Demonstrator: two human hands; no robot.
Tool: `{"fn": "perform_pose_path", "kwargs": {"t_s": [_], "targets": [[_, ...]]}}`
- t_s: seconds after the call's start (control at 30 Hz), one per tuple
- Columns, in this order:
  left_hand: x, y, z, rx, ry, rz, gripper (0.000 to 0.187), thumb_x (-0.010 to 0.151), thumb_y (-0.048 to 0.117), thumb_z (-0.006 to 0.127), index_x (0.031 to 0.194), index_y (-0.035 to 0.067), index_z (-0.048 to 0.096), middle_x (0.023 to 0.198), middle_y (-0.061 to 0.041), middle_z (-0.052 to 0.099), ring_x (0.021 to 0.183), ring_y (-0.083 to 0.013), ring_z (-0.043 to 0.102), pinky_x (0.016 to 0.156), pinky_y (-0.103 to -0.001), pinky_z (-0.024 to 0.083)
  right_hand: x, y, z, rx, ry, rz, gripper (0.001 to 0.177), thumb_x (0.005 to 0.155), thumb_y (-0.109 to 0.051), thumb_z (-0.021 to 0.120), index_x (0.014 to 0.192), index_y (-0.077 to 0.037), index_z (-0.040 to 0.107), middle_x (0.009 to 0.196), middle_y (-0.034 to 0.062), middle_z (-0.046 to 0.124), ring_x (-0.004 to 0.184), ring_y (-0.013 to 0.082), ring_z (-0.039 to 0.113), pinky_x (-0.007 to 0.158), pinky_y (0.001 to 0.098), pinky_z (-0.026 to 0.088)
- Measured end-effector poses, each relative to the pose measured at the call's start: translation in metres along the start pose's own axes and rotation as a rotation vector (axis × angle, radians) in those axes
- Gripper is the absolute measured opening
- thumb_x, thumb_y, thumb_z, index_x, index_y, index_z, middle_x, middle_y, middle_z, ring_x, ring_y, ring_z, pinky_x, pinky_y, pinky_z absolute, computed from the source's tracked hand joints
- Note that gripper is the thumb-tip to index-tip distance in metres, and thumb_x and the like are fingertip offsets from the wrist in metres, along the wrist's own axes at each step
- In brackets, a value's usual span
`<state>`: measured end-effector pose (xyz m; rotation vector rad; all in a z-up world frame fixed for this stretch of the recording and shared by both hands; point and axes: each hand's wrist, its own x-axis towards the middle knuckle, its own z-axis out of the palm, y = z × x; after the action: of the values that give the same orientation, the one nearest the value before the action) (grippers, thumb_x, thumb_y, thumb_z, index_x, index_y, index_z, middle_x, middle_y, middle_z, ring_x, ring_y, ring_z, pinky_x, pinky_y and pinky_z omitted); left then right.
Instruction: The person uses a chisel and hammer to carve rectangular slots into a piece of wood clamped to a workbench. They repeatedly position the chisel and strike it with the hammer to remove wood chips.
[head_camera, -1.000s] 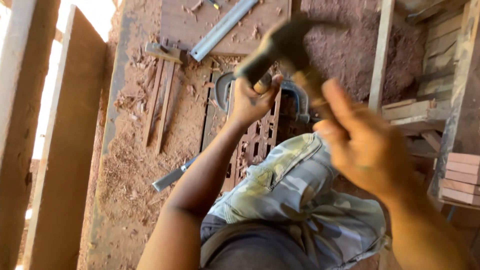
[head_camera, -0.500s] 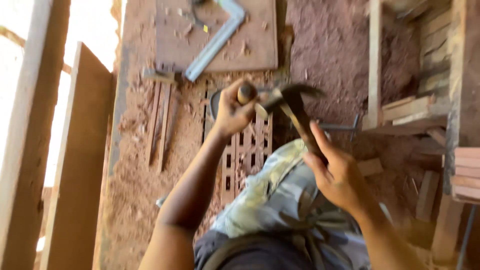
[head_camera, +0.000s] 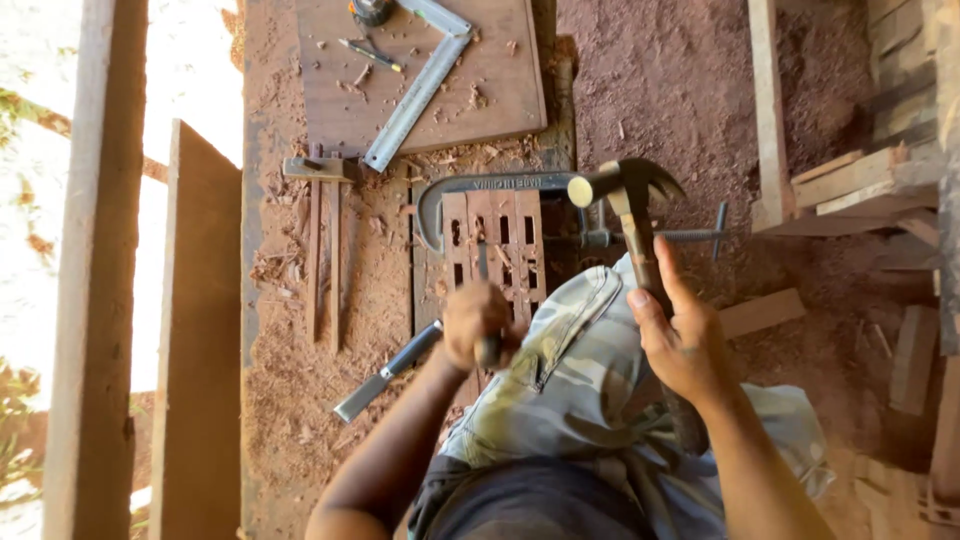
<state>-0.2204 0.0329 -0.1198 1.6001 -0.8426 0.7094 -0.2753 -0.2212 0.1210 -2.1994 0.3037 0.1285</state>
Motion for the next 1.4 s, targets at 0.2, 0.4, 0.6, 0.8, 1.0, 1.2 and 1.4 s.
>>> {"fn": "perform_pose_path", "kwargs": {"t_s": [0.2,0.4,0.6,0.8,1.0,1.2,1.4], "targets": [[0.023,0.091,-0.021,0.119,-0.034,0.019,0.014,0.091,0.017,0.075,0.085,0.005,0.071,0.085,-0.014,0.072,0.078,-0.0357,0.073,0.075,-0.050,0.061,-0.005,0.012,0.003,-0.094,0.059,-0.181,0.062,0.098,-0.029,0.063,0.157,-0.020,0.048,0.124,0.0307,0.067,0.105,0.0461,0.067,0.078,0.0544,0.057],[0.082,0.027,-0.037,0.224,-0.131,0.223,0.005,0.090,0.015,0.077,0.089,0.011,0.075,0.099,-0.015,0.074,0.089,-0.0374,0.073,0.081,-0.052,0.058,-0.007,0.011,0.006,-0.178,0.072,-0.161,0.063,0.097,-0.038,0.060,0.158,-0.027,0.046,0.125,0.0281,0.067,0.103,0.0468,0.067,0.078,0.0574,0.057],[0.173,-0.044,-0.097,0.064,0.112,0.456,0.026,0.090,0.024,0.082,0.067,0.016,0.074,0.061,0.001,0.069,0.055,-0.0220,0.067,0.061,-0.034,0.060,-0.006,-0.007,0.007,-0.125,0.124,-0.198,0.060,0.097,-0.034,0.063,0.155,-0.026,0.050,0.134,0.0241,0.064,0.109,0.0479,0.064,0.082,0.0578,0.056],[0.226,0.030,-0.076,-0.209,0.534,-0.203,0.030,0.107,0.014,0.046,0.133,0.002,0.053,0.082,0.000,0.061,0.060,-0.0060,0.060,0.059,-0.022,0.057,-0.004,-0.010,0.007,-0.060,0.104,-0.210,0.061,0.096,-0.030,0.064,0.155,-0.023,0.050,0.129,0.0296,0.064,0.108,0.0512,0.063,0.079,0.0583,0.056],[0.217,0.002,-0.048,-0.185,0.484,-0.199,0.036,0.095,0.001,0.074,0.093,0.013,0.041,0.070,-0.004,0.061,0.052,-0.0136,0.065,0.052,-0.022,0.052,-0.003,-0.004,0.008,-0.078,0.076,-0.234,0.060,0.097,-0.030,0.064,0.155,-0.018,0.051,0.124,0.0325,0.065,0.104,0.0509,0.065,0.073,0.0567,0.057],[0.190,-0.029,-0.030,-0.138,0.493,-0.259,0.023,0.094,0.014,0.076,0.086,0.003,0.058,0.049,-0.006,0.056,0.044,-0.0116,0.062,0.044,-0.019,0.043,-0.004,-0.001,0.008,-0.092,0.074,-0.240,0.062,0.095,-0.027,0.065,0.154,-0.017,0.051,0.130,0.0329,0.062,0.111,0.0519,0.062,0.079,0.0603,0.055],[0.187,-0.022,-0.041,-0.170,0.352,-0.360,0.035,0.090,0.019,0.082,0.069,0.004,0.059,0.042,-0.007,0.052,0.040,-0.0100,0.056,0.043,-0.021,0.041,-0.005,0.001,0.007,-0.073,0.060,-0.246,0.061,0.096,-0.026,0.065,0.154,-0.013,0.051,0.134,0.0357,0.059,0.112,0.0554,0.060,0.082,0.0619,0.054]]}}
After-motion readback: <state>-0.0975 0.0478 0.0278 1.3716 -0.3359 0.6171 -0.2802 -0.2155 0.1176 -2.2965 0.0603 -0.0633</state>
